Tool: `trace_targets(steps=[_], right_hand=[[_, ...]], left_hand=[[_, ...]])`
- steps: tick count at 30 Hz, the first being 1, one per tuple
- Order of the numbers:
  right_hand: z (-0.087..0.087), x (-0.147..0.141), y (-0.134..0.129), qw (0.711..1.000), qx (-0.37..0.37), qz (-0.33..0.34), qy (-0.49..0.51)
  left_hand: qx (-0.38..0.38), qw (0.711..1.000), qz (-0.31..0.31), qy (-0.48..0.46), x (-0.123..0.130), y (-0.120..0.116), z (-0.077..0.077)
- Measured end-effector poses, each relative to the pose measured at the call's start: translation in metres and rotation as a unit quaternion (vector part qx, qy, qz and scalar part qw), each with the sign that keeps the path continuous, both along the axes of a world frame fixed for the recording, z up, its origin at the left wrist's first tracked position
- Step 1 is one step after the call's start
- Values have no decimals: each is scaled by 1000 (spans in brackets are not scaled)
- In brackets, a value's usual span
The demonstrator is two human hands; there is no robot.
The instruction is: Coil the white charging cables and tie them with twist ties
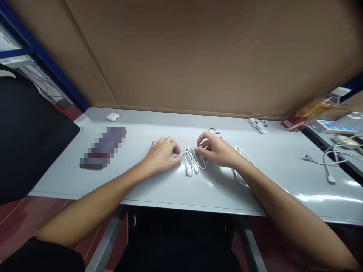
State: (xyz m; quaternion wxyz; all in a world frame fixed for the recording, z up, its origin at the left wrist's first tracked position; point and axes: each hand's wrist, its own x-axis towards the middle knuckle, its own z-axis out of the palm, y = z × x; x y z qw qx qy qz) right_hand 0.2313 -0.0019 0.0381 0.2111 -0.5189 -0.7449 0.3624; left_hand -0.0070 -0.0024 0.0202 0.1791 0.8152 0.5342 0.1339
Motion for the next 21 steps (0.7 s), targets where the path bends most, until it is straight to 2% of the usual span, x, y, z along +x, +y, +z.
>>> trace_targets(steps=[4, 8, 14, 16, 18, 21], right_hand=[[1, 7, 6, 1000, 23, -15, -4], [3, 13, 12, 996, 68, -65, 3], [10, 17, 15, 985, 107, -126, 52], [12, 17, 15, 983, 106, -135, 70], [13, 16, 15, 983, 91, -130, 93], [14, 11, 12, 983, 40, -110, 139]], left_hand=[[-8, 999, -34, -7, -17, 12, 3], [-12, 1000, 3, 5, -27, 17, 5], [2, 1000, 13, -5, -37, 21, 6], [-5, 999, 27, -39, -38, 22, 7], [-55, 993, 50, -96, -39, 23, 8], [-160, 957, 73, -231, -36, 24, 9]])
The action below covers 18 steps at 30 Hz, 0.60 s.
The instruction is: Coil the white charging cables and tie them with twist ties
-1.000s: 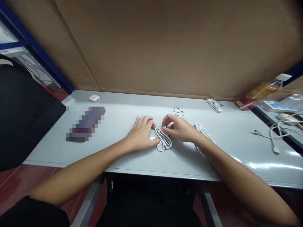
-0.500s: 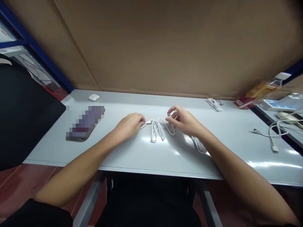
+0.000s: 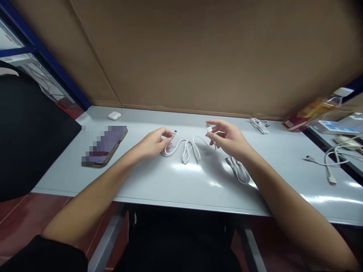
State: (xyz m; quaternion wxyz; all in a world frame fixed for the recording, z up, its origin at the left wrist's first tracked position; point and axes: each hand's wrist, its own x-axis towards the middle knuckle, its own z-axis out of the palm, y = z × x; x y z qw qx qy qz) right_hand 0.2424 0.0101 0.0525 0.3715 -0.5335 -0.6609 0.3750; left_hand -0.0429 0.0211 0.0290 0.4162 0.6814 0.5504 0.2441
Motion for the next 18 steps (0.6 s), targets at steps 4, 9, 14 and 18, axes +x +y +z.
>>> trace_targets(steps=[4, 9, 14, 18], right_hand=[[-2, -13, -9, 991, -104, 67, 57], [-10, -24, -16, 964, -174, 170, 104], [-15, -22, -13, 957, -195, 183, 115], [-17, -19, -12, 949, -188, 219, 126]], left_hand=[[-37, 989, -69, -126, 10, -4, -5], [-80, 974, -105, -185, 26, -11, -16], [-115, 968, -58, -215, 32, -14, -21], [-130, 965, -54, -222, 32, -14, -21]])
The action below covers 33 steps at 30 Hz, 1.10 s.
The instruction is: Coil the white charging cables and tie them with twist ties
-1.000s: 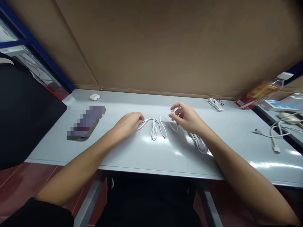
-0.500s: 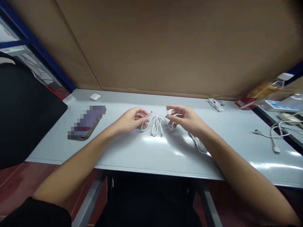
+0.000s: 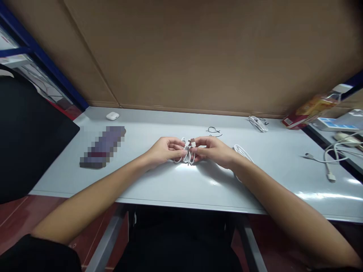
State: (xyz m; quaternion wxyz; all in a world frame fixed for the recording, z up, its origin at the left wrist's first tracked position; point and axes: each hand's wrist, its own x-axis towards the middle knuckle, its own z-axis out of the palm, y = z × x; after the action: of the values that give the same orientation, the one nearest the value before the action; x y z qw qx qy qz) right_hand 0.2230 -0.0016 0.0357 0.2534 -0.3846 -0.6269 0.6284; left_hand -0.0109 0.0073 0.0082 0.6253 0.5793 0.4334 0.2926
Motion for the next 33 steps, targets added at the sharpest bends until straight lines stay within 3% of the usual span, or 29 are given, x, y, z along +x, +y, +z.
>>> trace_targets(steps=[13, 19, 24, 30, 33], right_hand=[[2, -5, -4, 996, 21, -42, -70], [-10, -5, -3, 986, 134, -60, -74], [-11, -7, -4, 953, 262, -74, -133], [-2, -7, -6, 940, 300, -69, -146], [10, 7, -1, 938, 283, -100, -175]], left_hand=[[63, 998, -13, -11, 0, -2, -3], [126, 992, -25, -22, 5, -4, -3], [167, 986, -20, -16, 8, -6, -5], [166, 986, -8, 3, 6, -4, -2], [166, 984, 56, 12, -5, 4, 9]])
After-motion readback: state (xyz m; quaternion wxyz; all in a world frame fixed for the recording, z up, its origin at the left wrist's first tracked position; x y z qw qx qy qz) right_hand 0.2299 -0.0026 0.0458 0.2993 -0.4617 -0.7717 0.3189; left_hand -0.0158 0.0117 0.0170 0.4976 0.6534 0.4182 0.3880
